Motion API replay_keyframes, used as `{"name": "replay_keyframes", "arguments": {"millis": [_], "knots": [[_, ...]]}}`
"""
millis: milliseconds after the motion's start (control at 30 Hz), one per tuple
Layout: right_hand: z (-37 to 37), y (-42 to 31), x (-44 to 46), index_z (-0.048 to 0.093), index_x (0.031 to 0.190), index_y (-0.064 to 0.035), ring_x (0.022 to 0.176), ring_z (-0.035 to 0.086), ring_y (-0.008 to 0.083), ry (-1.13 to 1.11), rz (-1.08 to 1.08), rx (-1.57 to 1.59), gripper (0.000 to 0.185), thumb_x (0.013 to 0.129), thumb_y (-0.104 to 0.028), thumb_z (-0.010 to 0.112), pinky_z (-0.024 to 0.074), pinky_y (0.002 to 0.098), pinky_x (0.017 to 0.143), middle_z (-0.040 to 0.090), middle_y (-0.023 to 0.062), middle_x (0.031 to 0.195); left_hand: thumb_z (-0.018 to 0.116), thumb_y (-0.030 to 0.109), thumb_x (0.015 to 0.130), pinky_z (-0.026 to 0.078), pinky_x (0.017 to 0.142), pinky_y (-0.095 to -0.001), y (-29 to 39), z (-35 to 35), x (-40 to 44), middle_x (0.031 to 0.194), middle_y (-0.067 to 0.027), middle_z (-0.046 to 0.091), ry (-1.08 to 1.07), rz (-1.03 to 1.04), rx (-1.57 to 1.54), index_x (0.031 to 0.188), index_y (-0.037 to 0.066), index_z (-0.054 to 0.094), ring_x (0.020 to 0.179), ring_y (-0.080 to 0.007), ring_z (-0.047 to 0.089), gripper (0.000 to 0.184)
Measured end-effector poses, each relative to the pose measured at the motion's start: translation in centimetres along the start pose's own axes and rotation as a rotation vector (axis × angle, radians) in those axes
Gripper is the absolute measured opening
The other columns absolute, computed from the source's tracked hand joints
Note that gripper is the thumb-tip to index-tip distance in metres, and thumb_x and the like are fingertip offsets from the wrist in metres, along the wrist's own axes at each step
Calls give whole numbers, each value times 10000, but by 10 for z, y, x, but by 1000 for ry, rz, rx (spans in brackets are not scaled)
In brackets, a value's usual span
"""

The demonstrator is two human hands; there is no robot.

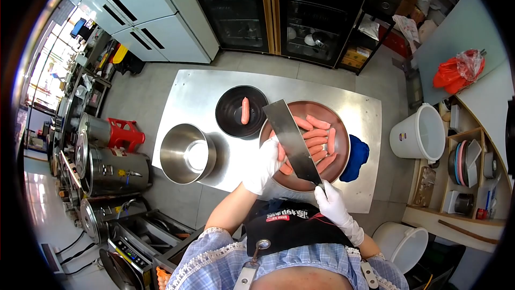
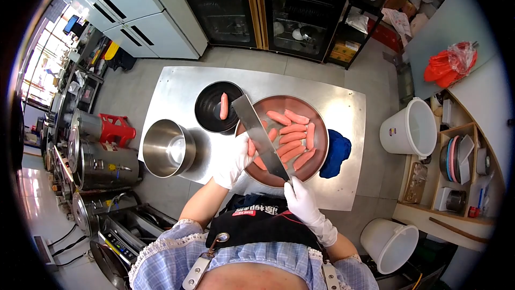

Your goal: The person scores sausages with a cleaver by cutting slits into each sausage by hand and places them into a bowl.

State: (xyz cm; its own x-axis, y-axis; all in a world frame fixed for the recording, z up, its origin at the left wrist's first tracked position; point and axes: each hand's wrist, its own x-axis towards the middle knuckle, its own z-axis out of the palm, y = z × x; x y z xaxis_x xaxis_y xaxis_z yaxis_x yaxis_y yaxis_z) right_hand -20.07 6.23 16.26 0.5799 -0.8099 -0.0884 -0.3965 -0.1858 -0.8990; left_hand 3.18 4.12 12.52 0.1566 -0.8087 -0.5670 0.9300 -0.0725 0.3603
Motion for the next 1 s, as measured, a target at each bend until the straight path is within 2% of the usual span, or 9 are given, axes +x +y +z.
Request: {"name": "replay_keyframes", "arguments": {"millis": [100, 200, 400, 500, 567, 667, 733, 900, 1000], "knots": [[-2, 0, 2, 571, 1002, 46, 719, 616, 392, -3, -7, 5, 169, 926, -104, 554, 468, 411, 609, 599, 228, 775, 381, 105, 1009, 517, 686, -226, 4, 8, -8, 832, -72, 621, 53, -11, 15, 1191, 27, 507, 669, -113, 577, 235], [0, 4, 2, 572, 999, 48, 713, 612, 392, -16, 23, 21, 171, 926, -106, 557, 464, 408, 604, 596, 227, 773, 430, 23, 961, 548, 805, -259, -1, -27, 11, 991, -166, 596, -224, -3, 24, 1256, -78, 450, 1116, -282, 615, 313], [3, 7, 5, 550, 922, 44, 673, 584, 387, -17, 47, 65, 147, 924, -102, 563, 454, 399, 592, 580, 215, 747, 451, 42, 968, 551, 851, -325, -10, -17, 8, 1001, -169, 596, -65, 36, 50, 1189, -82, 460, 1187, -306, 571, 254], [3, 9, 5, 536, 899, 43, 648, 559, 393, -18, 48, 110, 137, 924, -90, 557, 449, 402, 588, 565, 212, 727, 381, 145, 1016, 429, 470, -235, -5, -2, 4, 615, -41, 533, 9, 53, 125, 1135, 47, 539, 468, -101, 439, 221], [5, 13, 2, 544, 902, 30, 588, 543, 295, 65, 27, 167, 117, 931, -84, 549, 441, 365, 565, 556, 144, 690, 417, 202, 1018, 429, 494, -233, 15, 32, -14, 639, -38, 516, 322, 31, 219, 975, 67, 578, 519, -116, 447, 215], [-8, -7, 4, 568, 928, -1, 573, 456, 87, 121, 146, 310, 92, 947, -81, 528, 405, 270, 526, 502, 3, 651, 460, 212, 1007, 379, 549, -220, 56, -30, 32, 692, 22, 503, 216, 483, 590, 887, 59, 599, 594, -80, 441, 239], [-15, -3, 6, 578, 955, 0, 545, 459, 94, 156, 140, 311, 97, 951, -76, 518, 400, 268, 509, 495, 4, 625, 482, 198, 992, 411, 626, -225, 83, -83, 80, 795, 19, 557, 297, 772, 706, 887, 34, 599, 681, -76, 484, 228], [-25, 7, 5, 573, 1128, -5, 579, 455, 46, 156, 230, 379, 209, 992, -94, 442, 412, 209, 526, 510, -19, 697, 614, 157, 871, 451, 858, -431, 94, -75, 75, 943, -167, 592, 679, 1344, 1804, 1074, 28, 635, 936, -332, 573, 242], [-26, 10, 2, 566, 1171, -3, 577, 466, 48, 187, 290, 387, 236, 991, -94, 443, 417, 213, 524, 514, -12, 693, 631, 62, 834, 475, 829, -406, 64, -42, 64, 925, -149, 640, 101, 1383, 1790, 981, 24, 664, 901, -343, 599, 156]]}}
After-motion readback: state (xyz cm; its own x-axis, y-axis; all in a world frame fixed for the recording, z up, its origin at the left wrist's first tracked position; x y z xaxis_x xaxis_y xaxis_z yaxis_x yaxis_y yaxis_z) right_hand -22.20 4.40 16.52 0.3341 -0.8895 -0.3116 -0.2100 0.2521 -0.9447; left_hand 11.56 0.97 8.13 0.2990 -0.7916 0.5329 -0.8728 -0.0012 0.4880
